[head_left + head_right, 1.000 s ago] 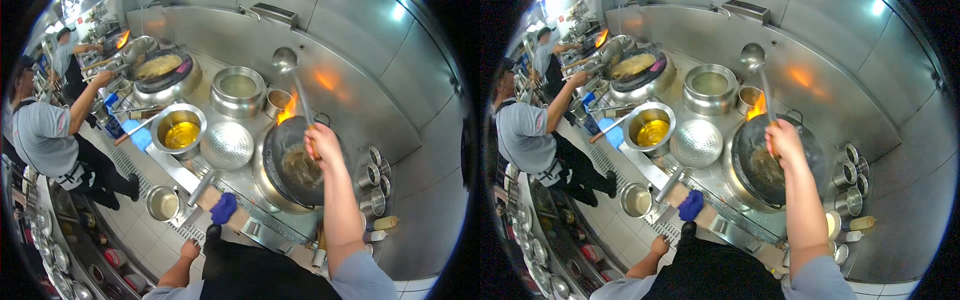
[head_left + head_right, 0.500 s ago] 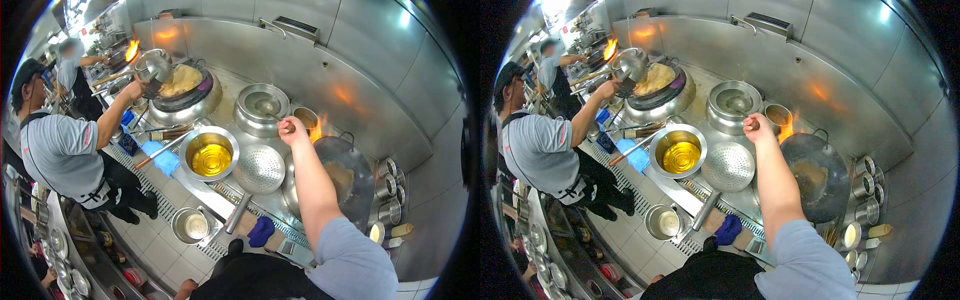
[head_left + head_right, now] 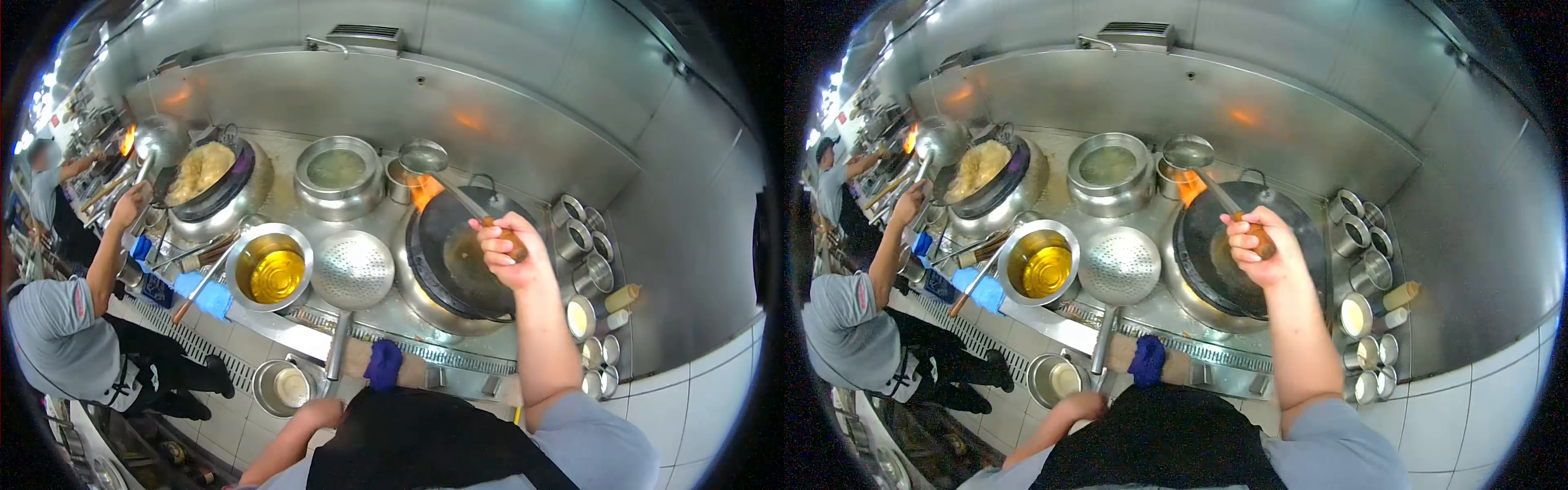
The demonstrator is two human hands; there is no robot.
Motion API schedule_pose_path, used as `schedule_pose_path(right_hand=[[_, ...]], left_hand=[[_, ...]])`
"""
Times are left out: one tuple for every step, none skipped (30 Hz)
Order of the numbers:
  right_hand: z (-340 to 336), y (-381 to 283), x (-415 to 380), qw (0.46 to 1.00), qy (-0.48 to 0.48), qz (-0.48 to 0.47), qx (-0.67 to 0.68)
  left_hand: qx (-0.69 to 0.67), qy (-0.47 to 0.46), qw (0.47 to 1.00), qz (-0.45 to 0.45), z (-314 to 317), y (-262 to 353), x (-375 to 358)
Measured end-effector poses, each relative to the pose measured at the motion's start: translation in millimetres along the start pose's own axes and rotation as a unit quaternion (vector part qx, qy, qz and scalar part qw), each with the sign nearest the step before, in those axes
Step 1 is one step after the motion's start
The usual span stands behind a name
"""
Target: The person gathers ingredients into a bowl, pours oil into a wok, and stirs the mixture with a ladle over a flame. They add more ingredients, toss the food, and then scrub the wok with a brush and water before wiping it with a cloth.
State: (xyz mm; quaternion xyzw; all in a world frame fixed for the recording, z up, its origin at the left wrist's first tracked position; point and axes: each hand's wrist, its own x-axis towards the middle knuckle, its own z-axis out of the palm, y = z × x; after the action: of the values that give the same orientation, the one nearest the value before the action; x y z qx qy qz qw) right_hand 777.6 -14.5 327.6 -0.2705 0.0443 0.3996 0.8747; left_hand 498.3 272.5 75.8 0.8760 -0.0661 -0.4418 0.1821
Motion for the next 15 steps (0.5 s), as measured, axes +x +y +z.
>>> schedule_pose_path(right_hand=[[-5, -9, -15, 0.999, 0.023, -0.005, -0.038], [-7, -16, -30, 0.997, 0.046, -0.006, -0.066], [-11, -23, -40, 0.991, 0.084, -0.012, -0.106], [-17, -30, -50, 0.982, 0.122, -0.017, -0.145], [-23, -34, -61, 0.981, 0.124, -0.023, -0.144], [-29, -39, -69, 0.964, 0.171, -0.026, -0.202], [-33, -44, -77, 0.941, 0.215, -0.029, -0.259], [-36, -47, -88, 0.941, 0.215, -0.033, -0.259], [-40, -47, -99, 0.911, 0.240, -0.050, -0.330], [-45, -48, -108, 0.876, 0.264, -0.066, -0.399], [-51, -51, -115, 0.845, 0.303, -0.074, -0.434], [-58, -54, -125, 0.845, 0.301, -0.074, -0.435], [-67, -58, -135, 0.797, 0.299, -0.100, -0.515], [-73, -62, -142, 0.741, 0.295, -0.125, -0.590], [-71, -66, -151, 0.690, 0.304, -0.129, -0.645]], left_hand=[[-0.014, 0.109, 0.994, -0.010, -36, 36, -8], [-0.066, 0.226, 0.969, 0.074, -68, 69, -18], [-0.115, 0.295, 0.939, 0.131, -85, 92, -3], [-0.138, 0.336, 0.909, 0.204, -104, 118, 11], [-0.107, 0.413, 0.864, 0.267, -117, 147, 22], [-0.075, 0.487, 0.806, 0.327, -127, 177, 33], [-0.036, 0.512, 0.782, 0.355, -137, 204, 48], [0.002, 0.534, 0.755, 0.381, -143, 226, 65], [0.004, 0.535, 0.753, 0.383, -147, 243, 83], [0.083, 0.456, 0.810, 0.359, -151, 257, 100], [0.160, 0.370, 0.854, 0.327, -153, 267, 115], [0.160, 0.372, 0.854, 0.326, -155, 275, 125], [0.116, 0.368, 0.868, 0.312, -155, 282, 134], [0.073, 0.362, 0.880, 0.297, -153, 286, 143], [0.072, 0.362, 0.881, 0.295, -152, 290, 143]])
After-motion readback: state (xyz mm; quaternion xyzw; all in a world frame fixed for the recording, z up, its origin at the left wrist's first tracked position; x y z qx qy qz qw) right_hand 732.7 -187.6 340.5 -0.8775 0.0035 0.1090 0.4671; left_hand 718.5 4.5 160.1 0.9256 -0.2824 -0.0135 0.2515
